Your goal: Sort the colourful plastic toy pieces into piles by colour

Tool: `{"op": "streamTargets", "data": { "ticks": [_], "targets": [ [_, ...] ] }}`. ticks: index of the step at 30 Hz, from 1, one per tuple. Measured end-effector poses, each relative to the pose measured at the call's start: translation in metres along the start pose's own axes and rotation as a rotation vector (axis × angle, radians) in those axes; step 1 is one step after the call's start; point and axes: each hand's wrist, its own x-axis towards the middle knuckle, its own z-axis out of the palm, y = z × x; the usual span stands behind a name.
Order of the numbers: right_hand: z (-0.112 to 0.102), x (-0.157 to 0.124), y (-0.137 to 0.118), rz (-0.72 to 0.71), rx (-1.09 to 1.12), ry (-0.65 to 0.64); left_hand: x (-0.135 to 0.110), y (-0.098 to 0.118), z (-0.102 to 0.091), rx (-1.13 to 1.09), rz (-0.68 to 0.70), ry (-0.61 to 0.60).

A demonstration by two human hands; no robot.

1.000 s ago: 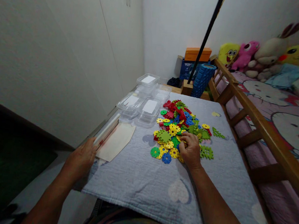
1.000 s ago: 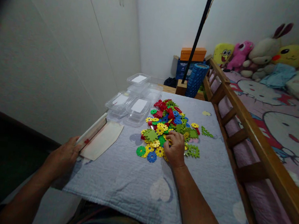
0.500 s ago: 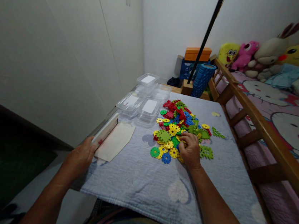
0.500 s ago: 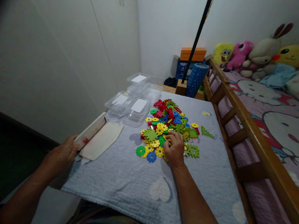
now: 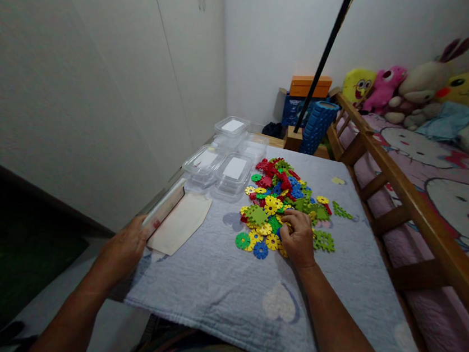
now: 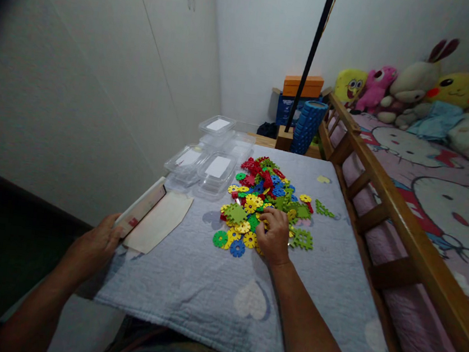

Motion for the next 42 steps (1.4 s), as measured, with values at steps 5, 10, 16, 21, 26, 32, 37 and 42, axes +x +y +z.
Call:
{"op": "streamTargets", "data": {
  "ticks": [5, 10, 16, 21, 26, 32, 37, 42],
  "targets": [
    [0.0000, -0.0006, 0.0002, 0.001, 0.003, -0.004, 0.0003, -0.0028, 0.0028, 0.008, 0.005, 0.002],
    [-0.0001, -0.0006, 0.0006, -0.014, -0.006, -0.009, 0.0005, -0.0040, 0.0038, 0.008, 0.012, 0.006],
    [-0.0006, -0.0004, 0.0001, -0.009, -0.005, -0.011, 0.0001, -0.0006, -0.0001, 0.014, -0.023, -0.028],
    [-0.0012, -0.0001, -0.0004, -0.002, -0.004, -0.015, -0.0004, -0.0011, -0.0002, 0.010, -0.026, -0.036],
    [-0.0015, 0.0004, -0.0010, -0.006, 0.000, -0.008, 0.0000, -0.0005, -0.0009, 0.024, -0.040, -0.059],
    [-0.0008, -0.0004, 0.0017, -0.013, -0.001, -0.013, -0.0002, 0.0007, -0.0023, 0.063, 0.017, -0.030],
    [-0.0004, -0.0006, 0.0020, -0.014, -0.001, -0.010, -0.0006, -0.0015, -0.0016, 0.119, 0.064, -0.014],
    [-0.0007, -0.0003, 0.0011, -0.008, 0.004, -0.006, -0.0002, -0.0040, -0.0003, 0.125, 0.073, -0.036]
  ]
}}
